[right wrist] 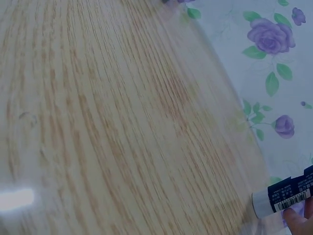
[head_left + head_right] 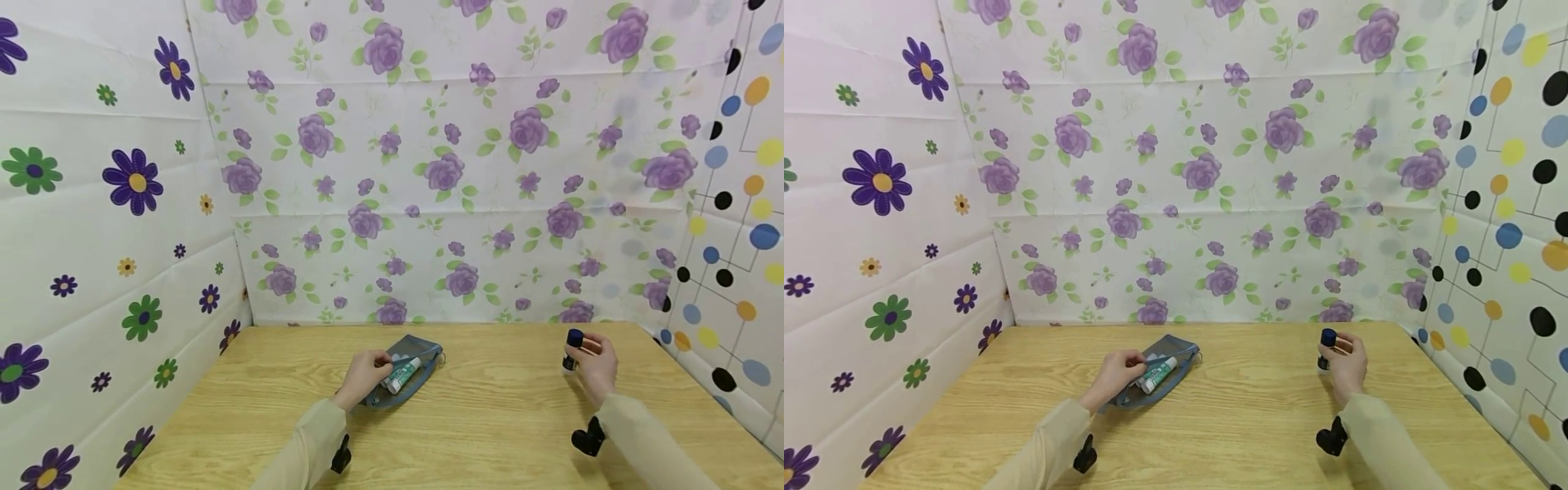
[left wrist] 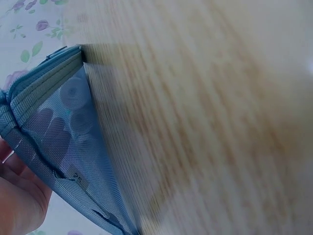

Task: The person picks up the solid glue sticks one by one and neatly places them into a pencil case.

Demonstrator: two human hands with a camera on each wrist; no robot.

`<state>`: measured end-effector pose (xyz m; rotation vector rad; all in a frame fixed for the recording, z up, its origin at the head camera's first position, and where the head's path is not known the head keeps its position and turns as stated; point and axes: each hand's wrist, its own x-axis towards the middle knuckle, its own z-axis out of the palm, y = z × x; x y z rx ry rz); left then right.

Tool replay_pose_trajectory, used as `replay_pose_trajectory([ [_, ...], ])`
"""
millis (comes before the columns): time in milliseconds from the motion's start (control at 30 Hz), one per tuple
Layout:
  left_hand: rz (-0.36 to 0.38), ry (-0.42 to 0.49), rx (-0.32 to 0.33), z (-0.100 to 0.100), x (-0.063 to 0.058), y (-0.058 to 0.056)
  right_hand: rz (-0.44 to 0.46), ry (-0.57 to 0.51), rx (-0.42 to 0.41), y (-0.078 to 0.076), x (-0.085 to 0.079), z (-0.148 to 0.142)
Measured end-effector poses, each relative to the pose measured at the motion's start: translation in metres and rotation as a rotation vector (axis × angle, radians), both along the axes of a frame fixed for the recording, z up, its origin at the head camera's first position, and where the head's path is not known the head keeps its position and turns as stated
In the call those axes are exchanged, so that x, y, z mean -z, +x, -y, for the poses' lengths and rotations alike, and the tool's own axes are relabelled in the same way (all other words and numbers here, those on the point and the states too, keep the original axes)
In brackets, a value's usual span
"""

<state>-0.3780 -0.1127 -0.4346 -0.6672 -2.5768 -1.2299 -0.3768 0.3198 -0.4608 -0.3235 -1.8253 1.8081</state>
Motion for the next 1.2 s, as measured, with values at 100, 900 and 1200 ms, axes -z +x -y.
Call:
replay_pose_trajectory([
  [100, -0.004, 0.0, -0.002, 0.0, 0.0, -0.001, 0.014, 0.009, -0.012, -0.006, 0.005, -0.005],
  [900, -0.016, -0.022, -0.006, 0.0, 0.001, -0.004, 0.077, -0.018, -0.004, 0.016, -0.018, 0.016],
  [1200, -0.018, -0.021, -0.007, 0.0, 0.002, -0.003, 0.055, -0.083, -0.026, -0.014, 0.011, 0.005],
])
